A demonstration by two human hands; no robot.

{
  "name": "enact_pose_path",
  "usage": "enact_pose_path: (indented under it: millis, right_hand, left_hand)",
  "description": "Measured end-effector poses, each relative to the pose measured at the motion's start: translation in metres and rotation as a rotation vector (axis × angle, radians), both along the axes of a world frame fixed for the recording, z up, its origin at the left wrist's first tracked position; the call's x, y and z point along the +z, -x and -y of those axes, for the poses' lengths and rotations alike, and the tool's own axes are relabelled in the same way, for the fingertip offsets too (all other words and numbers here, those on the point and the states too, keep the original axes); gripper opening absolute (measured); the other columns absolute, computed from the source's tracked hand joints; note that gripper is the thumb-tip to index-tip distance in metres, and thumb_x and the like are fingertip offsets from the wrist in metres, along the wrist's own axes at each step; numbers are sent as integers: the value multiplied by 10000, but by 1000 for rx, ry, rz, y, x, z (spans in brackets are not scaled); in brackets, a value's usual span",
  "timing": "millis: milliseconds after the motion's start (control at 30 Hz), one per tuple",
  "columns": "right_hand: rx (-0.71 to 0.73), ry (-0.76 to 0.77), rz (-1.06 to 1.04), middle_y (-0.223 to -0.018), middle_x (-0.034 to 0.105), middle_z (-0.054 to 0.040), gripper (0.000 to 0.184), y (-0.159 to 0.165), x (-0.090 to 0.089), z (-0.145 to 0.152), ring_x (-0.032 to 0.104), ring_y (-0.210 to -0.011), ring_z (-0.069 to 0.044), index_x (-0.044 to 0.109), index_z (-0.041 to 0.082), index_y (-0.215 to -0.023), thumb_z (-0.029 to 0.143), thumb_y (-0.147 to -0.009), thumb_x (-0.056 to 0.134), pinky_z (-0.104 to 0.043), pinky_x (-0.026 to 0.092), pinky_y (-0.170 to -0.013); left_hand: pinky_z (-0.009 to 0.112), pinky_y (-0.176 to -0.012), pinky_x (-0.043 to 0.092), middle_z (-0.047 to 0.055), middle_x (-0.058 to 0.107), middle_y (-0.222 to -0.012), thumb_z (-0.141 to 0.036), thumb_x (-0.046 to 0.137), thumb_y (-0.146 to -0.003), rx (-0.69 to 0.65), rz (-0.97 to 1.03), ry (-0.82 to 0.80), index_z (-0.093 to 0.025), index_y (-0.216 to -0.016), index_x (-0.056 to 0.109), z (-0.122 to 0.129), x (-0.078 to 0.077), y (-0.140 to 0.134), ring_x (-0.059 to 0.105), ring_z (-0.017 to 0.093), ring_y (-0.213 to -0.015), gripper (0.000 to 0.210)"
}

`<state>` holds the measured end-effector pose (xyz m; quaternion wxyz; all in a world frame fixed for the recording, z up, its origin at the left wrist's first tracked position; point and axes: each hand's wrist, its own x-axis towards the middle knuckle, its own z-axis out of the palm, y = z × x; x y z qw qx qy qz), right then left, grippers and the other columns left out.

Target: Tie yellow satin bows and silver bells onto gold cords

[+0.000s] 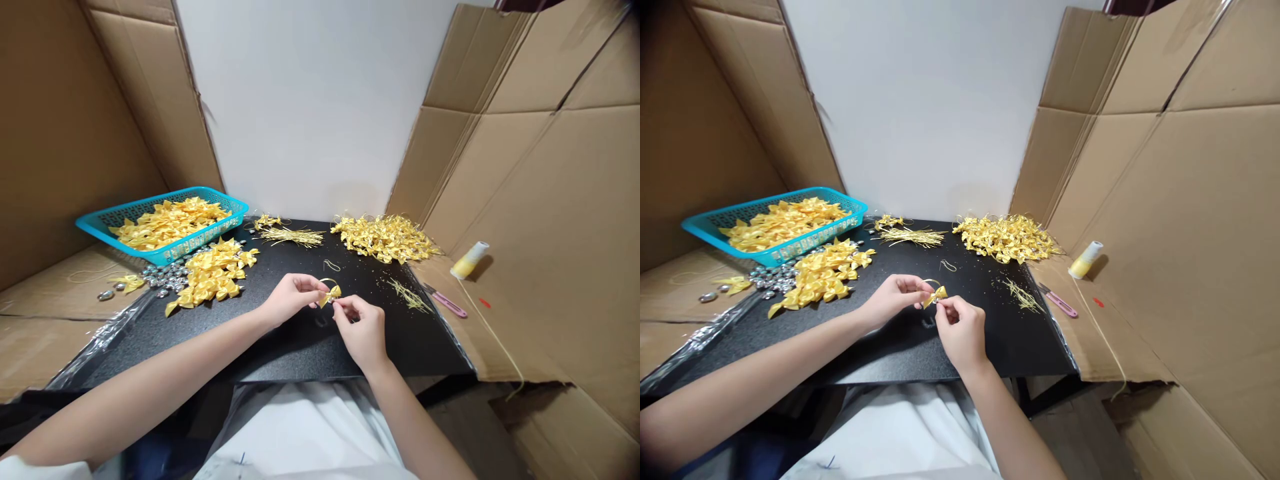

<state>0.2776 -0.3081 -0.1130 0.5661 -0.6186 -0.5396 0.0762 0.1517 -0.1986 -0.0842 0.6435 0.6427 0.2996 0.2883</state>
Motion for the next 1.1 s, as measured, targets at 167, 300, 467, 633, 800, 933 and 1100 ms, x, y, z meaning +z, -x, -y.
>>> enact_pose_path:
  millis: [167, 300, 467, 633, 800, 933, 1100]
  right_hand:
    - [-11, 9, 25, -554, 624, -8, 167, 0, 0, 0, 529, -466, -117, 662, 167, -693, 231, -815, 567, -227, 420, -492]
    - [-4, 17, 7, -542, 609, -3, 167, 0, 0, 0, 526, -464, -116, 655, 165, -689, 236, -815, 572, -225, 417, -487]
    - [-38, -42, -111, -729, 676, -55, 151, -3, 0, 0, 630, -653, -155, 658, 167, -734, 263, -825, 586, -239, 505, -585]
    - [106, -6, -438, -1133, 643, -111, 217, -7, -3, -5, 667, -802, -179, 671, 160, -746, 372, -786, 654, -256, 575, -573]
    - [168, -13, -556, -890, 698, -76, 211, -5, -5, -8, 672, -724, -175, 678, 156, -774, 365, -751, 698, -312, 603, -669]
    - [155, -25, -528, -846, 713, -75, 195, -5, -5, -8, 671, -694, -177, 673, 164, -786, 357, -764, 686, -326, 594, -692]
    - [146, -10, -532, -794, 718, -66, 208, -6, -6, -8, 675, -681, -177, 676, 160, -792, 366, -759, 692, -322, 588, -690]
  left_hand:
    - [233, -595, 470, 31, 698, -669, -246, 739, -623, 9, -3, -9, -122, -720, 693, -1, -2, 0, 571, 102, -562, 164]
    - [221, -591, 468, 34, 708, -708, -236, 742, -616, 0, 38, 2, -129, -749, 694, -1, -3, 1, 589, 109, -608, 177]
    - [224, -606, 481, 24, 700, -692, -223, 757, -598, -29, 32, 29, -127, -710, 696, 0, -2, 0, 579, 98, -594, 160]
    - [243, -633, 498, 33, 708, -706, -248, 826, -556, -60, 46, 84, -117, -765, 692, 2, -5, -2, 621, 122, -626, 280]
    - [272, -722, 527, 48, 733, -755, -276, 854, -547, -113, 41, 70, -115, -804, 697, 2, -11, -4, 673, 150, -691, 341]
    - [268, -687, 527, 49, 731, -720, -302, 816, -600, -91, -22, -88, -118, -802, 707, 2, -10, -2, 672, 156, -657, 294]
    - [226, -587, 493, 41, 719, -684, -287, 717, -699, -46, -144, -432, -130, -793, 724, 5, -2, 2, 632, 137, -590, 183]
